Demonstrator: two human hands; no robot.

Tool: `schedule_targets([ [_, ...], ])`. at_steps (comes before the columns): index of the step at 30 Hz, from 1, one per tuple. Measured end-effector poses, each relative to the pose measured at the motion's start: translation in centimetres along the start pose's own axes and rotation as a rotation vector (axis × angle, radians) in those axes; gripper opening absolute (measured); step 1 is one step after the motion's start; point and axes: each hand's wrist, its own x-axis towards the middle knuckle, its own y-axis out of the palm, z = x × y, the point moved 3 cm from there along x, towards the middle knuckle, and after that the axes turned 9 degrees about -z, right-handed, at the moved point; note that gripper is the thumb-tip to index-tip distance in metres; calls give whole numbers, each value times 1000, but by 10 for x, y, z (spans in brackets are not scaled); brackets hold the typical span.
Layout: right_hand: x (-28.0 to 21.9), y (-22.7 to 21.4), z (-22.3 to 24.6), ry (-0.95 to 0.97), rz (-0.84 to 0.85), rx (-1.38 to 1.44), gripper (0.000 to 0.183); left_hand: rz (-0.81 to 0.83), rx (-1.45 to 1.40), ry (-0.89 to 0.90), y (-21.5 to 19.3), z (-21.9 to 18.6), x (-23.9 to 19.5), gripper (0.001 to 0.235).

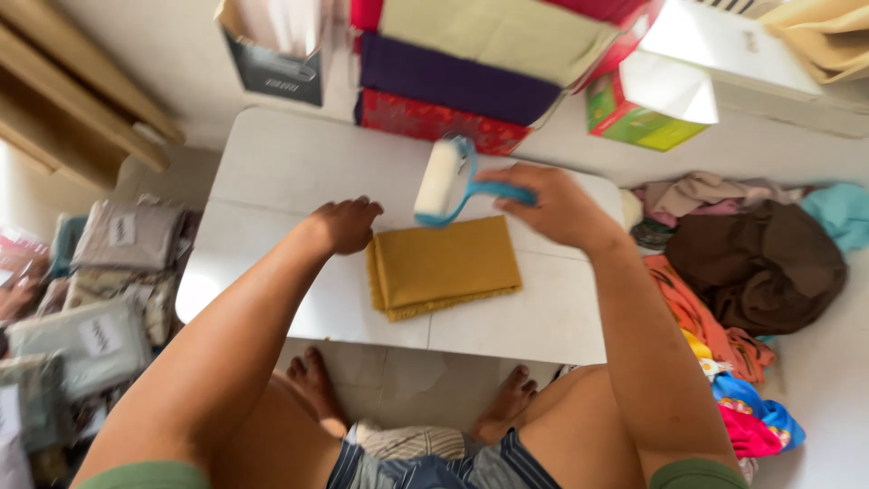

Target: The person uses a lint roller to clean a mustard-colored cloth on a white table, then folds it and places it into a clear plastic bag. They seal the bag and add a label. Afterwards, they pick up a pile of colorful patterned fabrics from the floor and begin unfolding and arranging them on the table.

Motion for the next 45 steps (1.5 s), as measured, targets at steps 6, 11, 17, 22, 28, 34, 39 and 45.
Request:
schedule_targets([
  [6, -35, -105, -67, 9, -975, 189, 56, 26, -78, 49, -1, -21, 6, 67],
  [11, -38, -103, -109, 434, -992, -326, 49, 91, 6, 127, 22, -42, 18, 77],
  [17, -24, -92, -109, 578, -813, -757, 50, -122, -2, 126, 60, -42, 36, 88],
  [22, -19, -81, -90, 385, -916, -1081, 62, -27, -72, 41, 44, -51, 28, 79],
  [28, -4, 6, -27, 110, -635, -833, 88, 61, -178, 289, 34, -61, 19, 77],
  [34, -21, 112, -63, 28, 385, -467, 120, 68, -194, 314, -30, -93, -20, 55],
  [39, -29, 124, -143, 273, 521, -135, 46, -6, -269, 175, -50, -74, -39, 45],
  [45, -26, 75, -120, 349, 333, 140, 35, -80, -394, 57, -43, -17, -33, 52],
])
